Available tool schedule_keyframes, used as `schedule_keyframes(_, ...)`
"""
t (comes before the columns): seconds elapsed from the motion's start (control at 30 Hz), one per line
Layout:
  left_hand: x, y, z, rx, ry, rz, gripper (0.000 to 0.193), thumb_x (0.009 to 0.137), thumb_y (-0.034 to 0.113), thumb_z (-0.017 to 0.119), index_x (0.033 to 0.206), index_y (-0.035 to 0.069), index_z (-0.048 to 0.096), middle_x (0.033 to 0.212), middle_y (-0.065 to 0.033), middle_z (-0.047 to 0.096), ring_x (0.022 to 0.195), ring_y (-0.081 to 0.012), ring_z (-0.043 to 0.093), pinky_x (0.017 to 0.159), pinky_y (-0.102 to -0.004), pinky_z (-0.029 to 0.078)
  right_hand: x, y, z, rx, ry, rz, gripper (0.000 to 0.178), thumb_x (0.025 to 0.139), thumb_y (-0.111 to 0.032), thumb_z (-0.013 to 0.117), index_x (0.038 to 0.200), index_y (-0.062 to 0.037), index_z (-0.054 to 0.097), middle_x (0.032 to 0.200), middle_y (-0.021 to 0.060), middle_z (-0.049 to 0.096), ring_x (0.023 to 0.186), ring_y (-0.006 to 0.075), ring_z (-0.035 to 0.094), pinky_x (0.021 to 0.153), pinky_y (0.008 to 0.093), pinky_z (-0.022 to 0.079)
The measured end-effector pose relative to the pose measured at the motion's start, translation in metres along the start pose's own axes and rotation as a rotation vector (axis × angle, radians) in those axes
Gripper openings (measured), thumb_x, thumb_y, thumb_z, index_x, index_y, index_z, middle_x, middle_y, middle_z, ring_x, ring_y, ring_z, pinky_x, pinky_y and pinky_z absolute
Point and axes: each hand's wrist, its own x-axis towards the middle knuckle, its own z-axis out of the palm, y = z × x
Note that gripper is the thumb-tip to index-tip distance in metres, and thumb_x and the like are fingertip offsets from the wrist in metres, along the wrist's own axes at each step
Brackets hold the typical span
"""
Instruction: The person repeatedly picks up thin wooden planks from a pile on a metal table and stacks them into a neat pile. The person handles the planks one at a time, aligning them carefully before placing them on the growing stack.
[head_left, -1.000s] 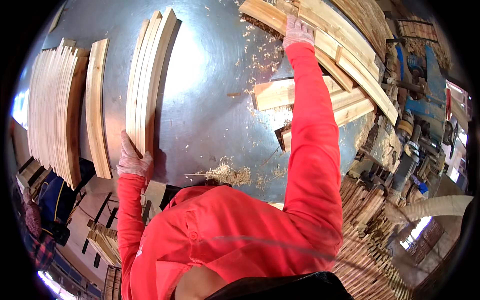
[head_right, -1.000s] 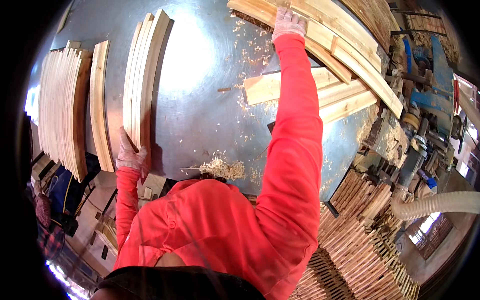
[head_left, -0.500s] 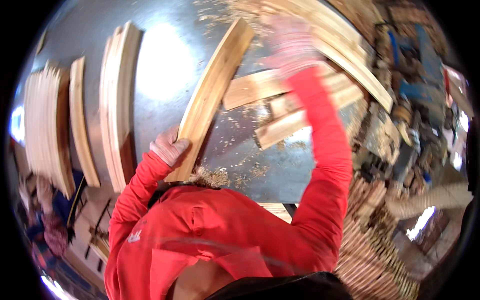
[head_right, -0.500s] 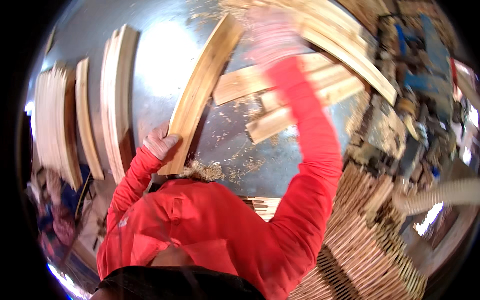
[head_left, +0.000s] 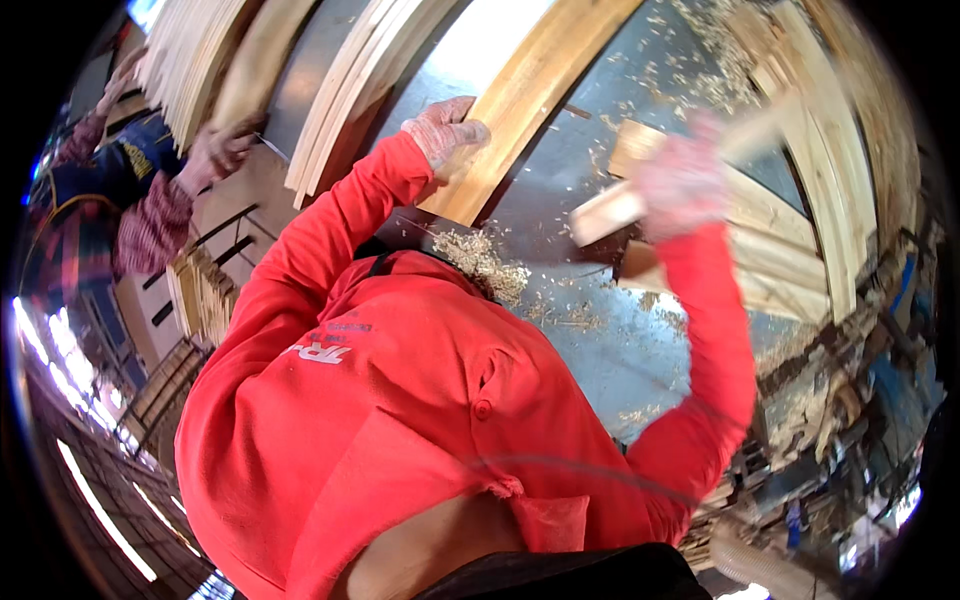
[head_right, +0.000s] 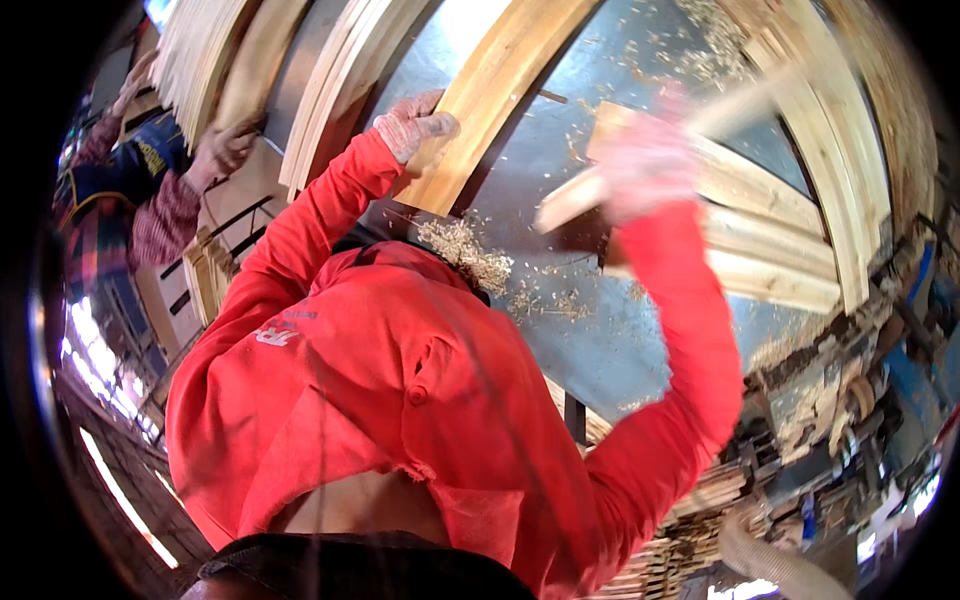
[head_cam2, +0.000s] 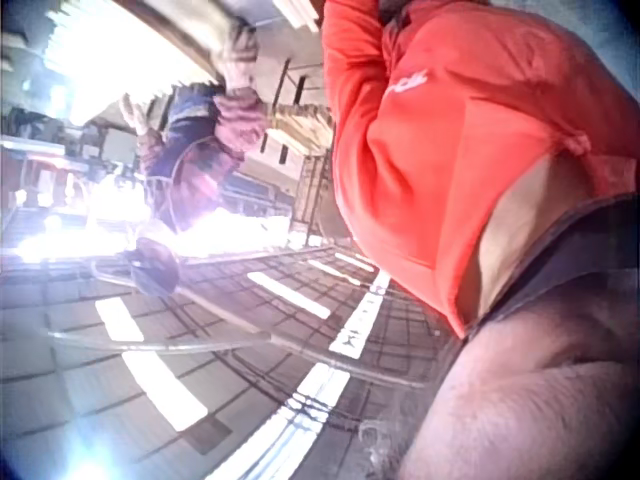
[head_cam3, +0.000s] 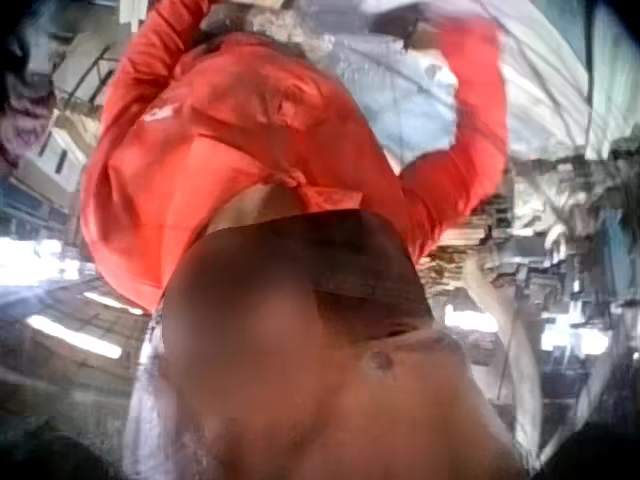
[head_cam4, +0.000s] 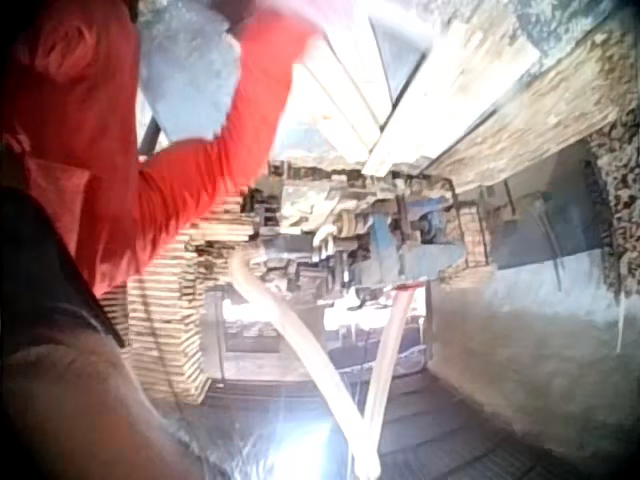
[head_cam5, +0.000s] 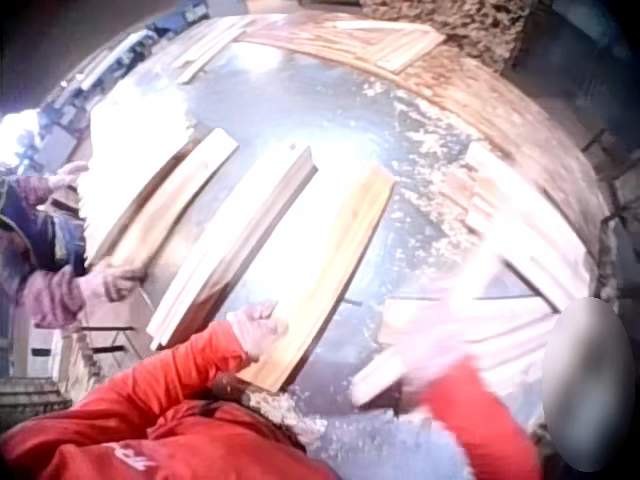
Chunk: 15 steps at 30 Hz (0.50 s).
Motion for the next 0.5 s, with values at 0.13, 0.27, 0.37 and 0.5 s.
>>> schedule_keyframes(0.13,0.023,-0.015,0.007,-0.240,-0.064,0.126,0.059,0.089,0.045,0.067,0.130,0.002,0.061,0.118,-0.0117,0.066,0.108,-0.0216,0.061,0.094,-0.0319,0.049,0.086,-0.163,-0.045,-0.003,0.102,-0.240,0.045,0.084,-0.017,0.064,0.129,-0.0153,0.057,0.115,0.0134,0.065,0.108,0.0346,0.062,0.105,0.0509,0.042)
schedule_keyframes(0.27,0.036,-0.021,0.011,-0.210,-0.145,-0.138,0.066,0.083,0.043,0.077,0.129,-0.001,0.059,0.115,-0.0124,0.067,0.103,-0.0215,0.063,0.092,-0.0338,0.051,0.096,-0.146,-0.048,0.085,0.661,0.046,0.036,0.085,-0.022,0.061,0.119,-0.0125,0.066,0.108,0.0119,0.066,0.105,0.0345,0.061,0.104,0.0529,0.040)
schedule_keyframes(0.37,0.037,-0.022,0.015,-0.274,-0.158,-0.055,0.066,0.080,0.036,0.081,0.129,-0.001,0.059,0.111,-0.0112,0.068,0.097,-0.0211,0.064,0.091,-0.0357,0.052,0.051,-0.009,-0.023,-0.158,0.671,0.586,0.068,0.081,-0.047,0.066,0.139,-0.0134,0.051,0.136,0.0140,0.054,0.125,0.0344,0.050,0.111,0.0546,0.030)
schedule_keyframes(0.5,0.033,-0.016,0.020,-0.288,-0.115,-0.138,0.062,0.080,0.024,0.081,0.132,-0.002,0.058,0.113,-0.0112,0.070,0.101,-0.0205,0.067,0.092,-0.0362,0.052,-0.003,0.148,0.015,-0.322,-0.078,1.189,0.092,0.086,-0.046,0.066,0.159,-0.0193,0.017,0.164,0.0150,0.025,0.150,0.0343,0.026,0.121,0.0535,0.014)
